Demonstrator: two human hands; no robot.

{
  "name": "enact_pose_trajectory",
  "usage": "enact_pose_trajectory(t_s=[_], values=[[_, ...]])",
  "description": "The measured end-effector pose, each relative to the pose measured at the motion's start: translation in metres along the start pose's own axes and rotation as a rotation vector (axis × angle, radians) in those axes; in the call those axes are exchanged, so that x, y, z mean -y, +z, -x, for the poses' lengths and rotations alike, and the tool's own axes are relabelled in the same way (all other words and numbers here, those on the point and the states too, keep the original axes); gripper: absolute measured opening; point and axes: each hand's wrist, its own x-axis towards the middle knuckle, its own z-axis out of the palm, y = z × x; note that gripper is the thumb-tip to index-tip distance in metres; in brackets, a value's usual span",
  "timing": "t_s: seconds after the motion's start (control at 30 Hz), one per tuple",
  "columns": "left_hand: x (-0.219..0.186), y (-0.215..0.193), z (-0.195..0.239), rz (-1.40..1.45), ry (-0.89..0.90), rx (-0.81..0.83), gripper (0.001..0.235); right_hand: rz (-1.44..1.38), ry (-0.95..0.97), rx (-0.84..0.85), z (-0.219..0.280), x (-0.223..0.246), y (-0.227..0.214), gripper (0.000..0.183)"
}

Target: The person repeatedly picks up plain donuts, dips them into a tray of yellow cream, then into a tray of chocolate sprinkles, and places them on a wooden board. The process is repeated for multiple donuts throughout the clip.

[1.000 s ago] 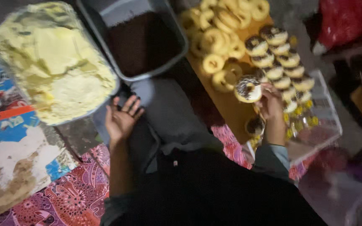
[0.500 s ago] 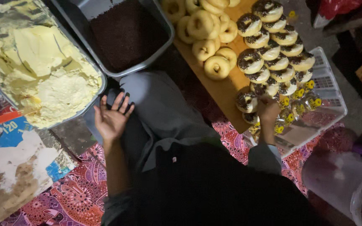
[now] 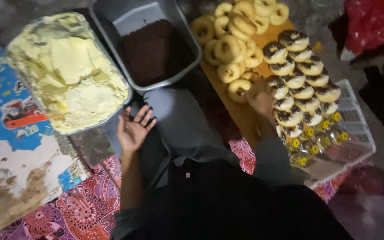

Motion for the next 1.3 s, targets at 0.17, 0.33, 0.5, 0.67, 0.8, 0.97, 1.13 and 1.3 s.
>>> enact_pose_trajectory(t_s=[0.17,0.33,0.5,0.67,0.8,0.97,1.13,1.3], values=[[0.011,-0.004,0.003,0.039,0.060,-0.017,0.038,-0.290,-0.257,-0.029,-0.078,0.016,-0.014,0.086],[0.025,-0.009,0.003,0.041,0.146,-0.059,0.039,-0.382,-0.189,0.220,-0.092,0.034,-0.063,0.088],[0.065,0.028,0.009,-0.038,0.022,-0.036,0.046,-0.648,-0.491,0.150,-0.049,0.108,-0.097,0.081],[0.106,0.071,0.011,0.049,-0.040,-0.072,0.063,-0.981,-0.701,0.734,0.017,0.242,-0.116,0.068],[0.076,0.056,0.023,0.236,0.192,-0.123,0.067,-0.931,-0.883,0.353,0.053,0.342,-0.144,0.064],[0.023,0.014,0.053,0.184,0.568,-0.363,0.061,-0.530,-1.582,0.442,0.095,0.424,-0.163,0.053],[0.005,-0.006,0.072,0.259,0.762,-0.542,0.054,-0.525,-1.838,0.480,0.086,0.477,-0.128,0.059],[-0.007,-0.009,0.075,0.344,0.692,-0.552,0.052,-0.626,-1.689,0.287,0.008,0.527,-0.094,0.041]])
